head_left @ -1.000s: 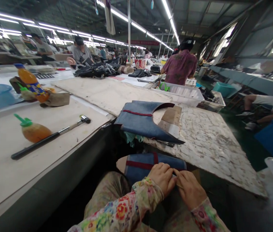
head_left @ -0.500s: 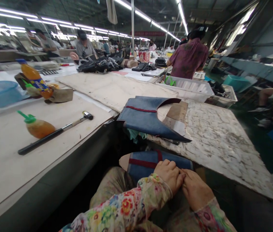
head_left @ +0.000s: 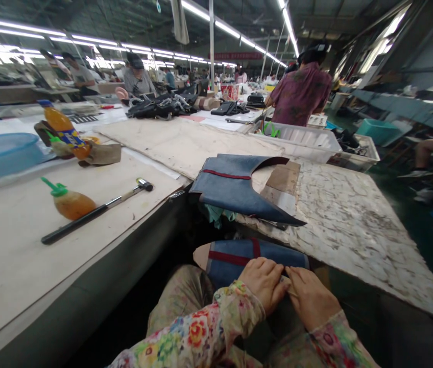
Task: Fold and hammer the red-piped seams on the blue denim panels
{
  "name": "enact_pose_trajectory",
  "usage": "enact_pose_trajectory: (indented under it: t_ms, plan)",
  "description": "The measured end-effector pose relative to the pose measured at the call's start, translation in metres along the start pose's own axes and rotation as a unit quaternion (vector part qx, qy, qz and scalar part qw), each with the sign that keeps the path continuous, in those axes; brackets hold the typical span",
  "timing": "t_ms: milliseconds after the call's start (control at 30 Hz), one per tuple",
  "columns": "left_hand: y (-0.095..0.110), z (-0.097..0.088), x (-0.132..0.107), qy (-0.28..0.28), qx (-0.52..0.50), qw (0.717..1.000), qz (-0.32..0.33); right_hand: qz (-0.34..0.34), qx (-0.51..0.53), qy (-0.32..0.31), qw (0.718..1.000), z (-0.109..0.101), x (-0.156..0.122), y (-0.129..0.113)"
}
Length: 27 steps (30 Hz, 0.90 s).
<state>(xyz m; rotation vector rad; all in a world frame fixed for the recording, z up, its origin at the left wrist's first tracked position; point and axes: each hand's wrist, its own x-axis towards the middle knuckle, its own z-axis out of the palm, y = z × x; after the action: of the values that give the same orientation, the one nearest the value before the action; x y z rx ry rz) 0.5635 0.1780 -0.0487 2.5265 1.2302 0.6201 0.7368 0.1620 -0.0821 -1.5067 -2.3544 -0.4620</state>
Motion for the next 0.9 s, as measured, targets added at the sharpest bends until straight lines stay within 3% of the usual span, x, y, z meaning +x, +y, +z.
enact_pose_trajectory:
  t_ms: [333, 733, 900]
  plan:
    - [-0.031, -0.002, -0.049, 0.071, 0.066, 0.995, -0.032, -0.071, -0.015, 0.03, 0.997, 0.016, -0.01, 0.016]
    - [-0.076, -0.031, -0.086, 0.111, 0.157, 0.98, -0.053, -0.063, 0.065, 0.014, 0.996, -0.002, 0.024, -0.054]
    - [-0.085, -0.041, -0.099, 0.113, 0.179, 0.974, -0.082, -0.059, 0.074, 0.017, 0.995, -0.006, 0.027, -0.058]
